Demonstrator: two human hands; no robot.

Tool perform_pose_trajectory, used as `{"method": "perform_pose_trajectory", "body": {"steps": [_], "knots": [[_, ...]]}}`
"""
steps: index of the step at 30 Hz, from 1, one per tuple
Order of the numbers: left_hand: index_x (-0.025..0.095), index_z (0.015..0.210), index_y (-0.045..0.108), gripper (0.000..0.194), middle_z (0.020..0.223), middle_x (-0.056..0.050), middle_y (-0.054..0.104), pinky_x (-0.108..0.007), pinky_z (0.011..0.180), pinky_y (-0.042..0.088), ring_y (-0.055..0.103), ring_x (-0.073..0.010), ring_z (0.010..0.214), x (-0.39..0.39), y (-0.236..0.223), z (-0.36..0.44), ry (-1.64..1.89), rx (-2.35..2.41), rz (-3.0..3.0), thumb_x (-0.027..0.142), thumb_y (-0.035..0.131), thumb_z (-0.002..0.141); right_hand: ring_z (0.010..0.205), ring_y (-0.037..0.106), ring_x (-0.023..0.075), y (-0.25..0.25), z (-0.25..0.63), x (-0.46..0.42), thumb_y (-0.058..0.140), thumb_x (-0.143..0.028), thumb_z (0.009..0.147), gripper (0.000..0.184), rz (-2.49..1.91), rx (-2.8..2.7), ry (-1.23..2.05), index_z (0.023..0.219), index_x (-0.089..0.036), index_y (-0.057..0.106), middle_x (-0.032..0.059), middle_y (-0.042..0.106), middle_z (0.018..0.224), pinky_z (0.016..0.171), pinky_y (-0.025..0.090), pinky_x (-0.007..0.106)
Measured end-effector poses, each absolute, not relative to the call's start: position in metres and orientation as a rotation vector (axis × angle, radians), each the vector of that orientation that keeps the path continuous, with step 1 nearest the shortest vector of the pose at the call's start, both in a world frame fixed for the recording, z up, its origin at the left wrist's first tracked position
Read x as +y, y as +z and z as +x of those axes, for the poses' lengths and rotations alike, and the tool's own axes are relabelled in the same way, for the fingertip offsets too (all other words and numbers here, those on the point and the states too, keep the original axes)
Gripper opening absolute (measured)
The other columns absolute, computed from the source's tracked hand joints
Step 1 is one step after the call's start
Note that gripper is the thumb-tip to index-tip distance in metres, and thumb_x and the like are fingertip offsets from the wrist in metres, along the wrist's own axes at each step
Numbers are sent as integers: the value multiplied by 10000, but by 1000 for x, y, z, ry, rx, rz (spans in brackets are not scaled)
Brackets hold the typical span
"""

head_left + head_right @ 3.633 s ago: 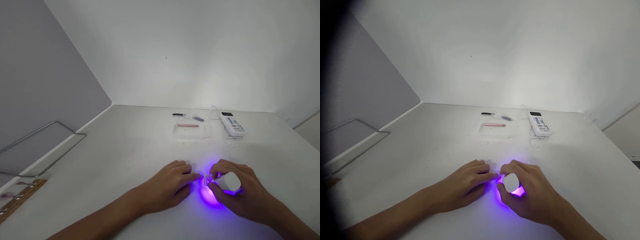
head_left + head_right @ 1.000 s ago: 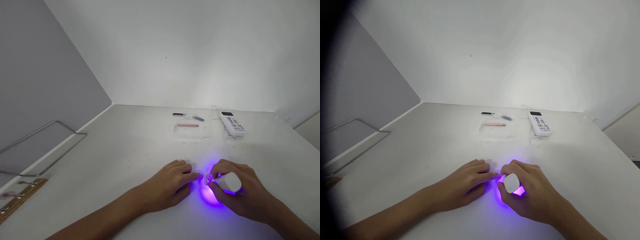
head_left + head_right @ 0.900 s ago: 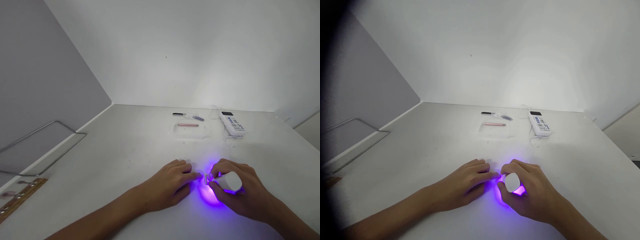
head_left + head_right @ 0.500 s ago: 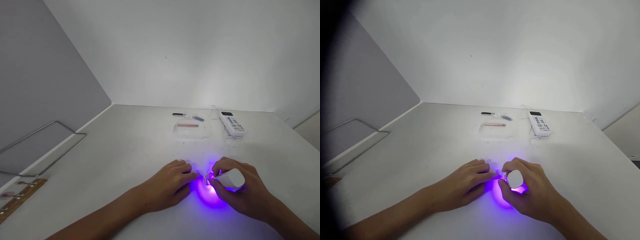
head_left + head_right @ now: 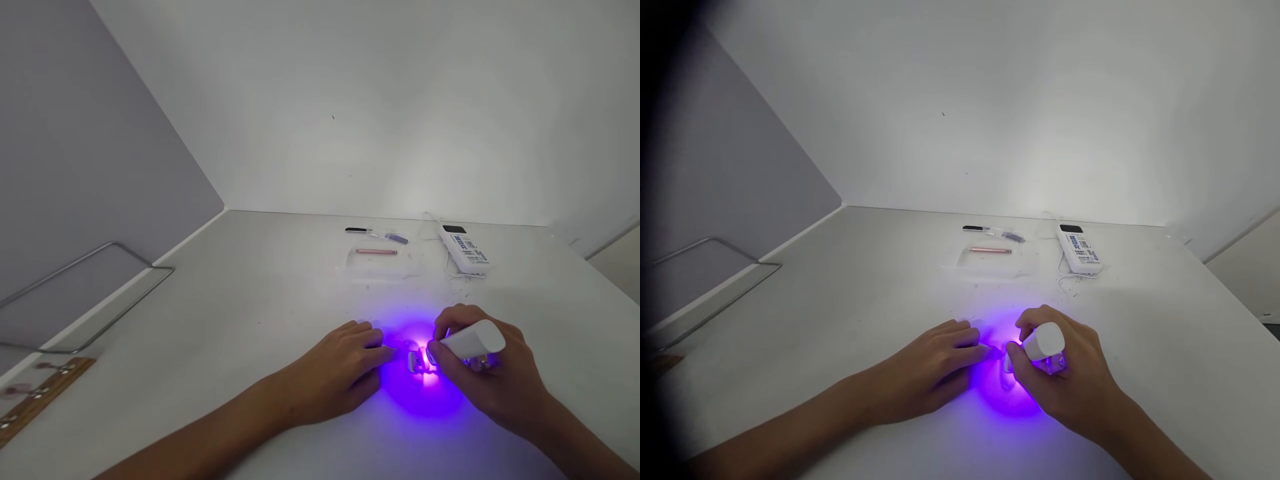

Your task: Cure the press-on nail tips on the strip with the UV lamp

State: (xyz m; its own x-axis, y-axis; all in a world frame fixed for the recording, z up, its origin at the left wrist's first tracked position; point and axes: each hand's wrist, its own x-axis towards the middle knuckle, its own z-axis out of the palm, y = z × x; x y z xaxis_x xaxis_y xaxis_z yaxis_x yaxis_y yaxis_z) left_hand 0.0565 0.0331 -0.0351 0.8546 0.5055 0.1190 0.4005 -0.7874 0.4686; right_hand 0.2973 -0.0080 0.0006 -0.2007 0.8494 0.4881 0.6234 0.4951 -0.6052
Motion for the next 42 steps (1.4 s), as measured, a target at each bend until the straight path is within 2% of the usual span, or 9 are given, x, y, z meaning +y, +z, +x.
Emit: {"method": "perform_pose_trajectory", "body": {"steps": [9,17,24,29,34,42], "knots": [[266,1233,631,403,859,-18,548,-328,729,370,468,-204,758,33,-36,56,314,688,2608,64,477,920,561,704,125,-1,296,-11,664,-266,906,128,-1226,-1885,370,1019,-280,606,-41,706,794,458,559,195],[213,1178,643,338,849,-24,554,-332,732,385,463,-200,749,33,-34,59,286,702,2610,81,462,924,522,643,107,-1,295,-9,654,-243,898,91,-1179,-1900,413,974,-271,612,-49,676,746,458,549,188],[228,1178,639,355,838,-20,548,-327,726,383,465,-200,745,32,-35,57,315,698,2612,77,461,910,496,609,102,-1,297,-10,659,-250,901,84,-1190,-1912,417,965,-269,608,-49,662,730,435,519,189],[212,1154,649,342,819,-21,543,-323,707,385,456,-195,726,32,-35,58,312,700,2636,74,466,900,560,656,121,-1,298,-9,661,-240,895,104,-1183,-1928,386,982,-270,612,-33,685,770,494,554,213],[207,1129,652,328,811,-18,537,-323,704,387,452,-193,724,33,-35,59,322,699,2637,63,474,893,502,617,112,0,297,-10,652,-246,897,75,-1206,-1905,418,960,-267,617,-33,666,745,423,523,203],[199,1126,655,317,822,-21,540,-323,711,385,463,-195,736,33,-37,59,289,712,2647,63,483,897,514,630,116,-2,298,-10,663,-269,894,72,-1223,-1900,427,953,-257,625,-26,683,758,422,532,202]]}}
